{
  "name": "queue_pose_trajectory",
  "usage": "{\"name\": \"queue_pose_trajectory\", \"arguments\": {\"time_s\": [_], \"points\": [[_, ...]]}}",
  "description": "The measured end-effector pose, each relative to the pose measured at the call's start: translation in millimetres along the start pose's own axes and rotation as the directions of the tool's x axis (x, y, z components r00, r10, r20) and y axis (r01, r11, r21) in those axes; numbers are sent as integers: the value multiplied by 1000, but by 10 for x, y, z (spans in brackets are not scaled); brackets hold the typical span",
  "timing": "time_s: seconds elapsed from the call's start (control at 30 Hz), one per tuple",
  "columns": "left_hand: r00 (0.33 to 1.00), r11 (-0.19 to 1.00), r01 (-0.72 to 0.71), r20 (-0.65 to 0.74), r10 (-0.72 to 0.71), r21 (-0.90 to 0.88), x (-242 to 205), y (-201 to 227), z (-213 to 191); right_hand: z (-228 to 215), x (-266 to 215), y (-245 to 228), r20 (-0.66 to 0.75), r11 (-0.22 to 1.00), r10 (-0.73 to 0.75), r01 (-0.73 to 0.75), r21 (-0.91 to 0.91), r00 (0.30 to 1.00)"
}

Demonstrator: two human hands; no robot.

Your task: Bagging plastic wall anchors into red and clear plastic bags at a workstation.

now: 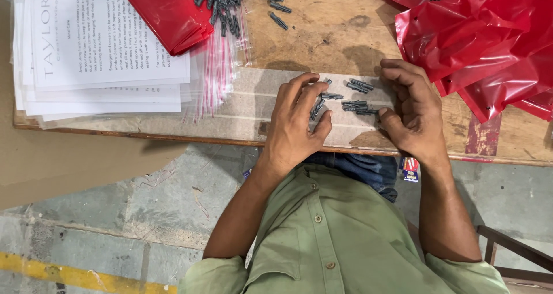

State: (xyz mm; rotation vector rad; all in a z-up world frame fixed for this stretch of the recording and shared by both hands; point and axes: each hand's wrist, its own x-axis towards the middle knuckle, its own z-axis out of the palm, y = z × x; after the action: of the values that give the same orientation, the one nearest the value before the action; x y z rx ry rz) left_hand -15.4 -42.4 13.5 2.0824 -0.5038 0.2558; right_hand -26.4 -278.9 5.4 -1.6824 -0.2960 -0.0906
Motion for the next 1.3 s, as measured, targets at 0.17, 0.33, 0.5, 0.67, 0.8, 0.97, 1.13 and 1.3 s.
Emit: {"name": "queue_pose_trajectory", "arguments": {"time_s": [0.17, 0.33, 0.5, 0.67, 0.8, 0.97, 1.13, 1.3], "points": [[1000, 1000, 6, -2, -6, 15, -9, -6, 6, 5, 5, -5, -8, 1000, 3, -3, 25, 1000], [1000, 1000, -2, 15, 2, 1, -6, -25, 20, 7, 19, -25, -3, 999, 8, -9, -39, 1000], [999, 998, -43, -1, 43, 45, -4, -51, 71, 5, 18, -32, -2, 999, 0, 0, -54, 1000], [999, 998, -32, -1, 32, 58, -8, -48, 62, -13, 11, -2, 0, 997, -9, 9, -71, 1000], [999, 998, -25, 28, 24, 59, -18, -38, 51, -11, 46, -93, 65, 938, -12, 34, -346, 998], [997, 999, -41, 60, 41, 7, 3, -45, 14, 103, 122, -216, 179, 858, -30, 118, -501, 983], [993, 991, -72, 86, 82, -114, -32, -36, 29, 175, 188, -161, 328, 755, -46, 248, -607, 944], [991, 952, 17, 129, 24, -306, -88, -132, 158, 123, 148, -143, 312, 926, -32, 145, -348, 950]]}}
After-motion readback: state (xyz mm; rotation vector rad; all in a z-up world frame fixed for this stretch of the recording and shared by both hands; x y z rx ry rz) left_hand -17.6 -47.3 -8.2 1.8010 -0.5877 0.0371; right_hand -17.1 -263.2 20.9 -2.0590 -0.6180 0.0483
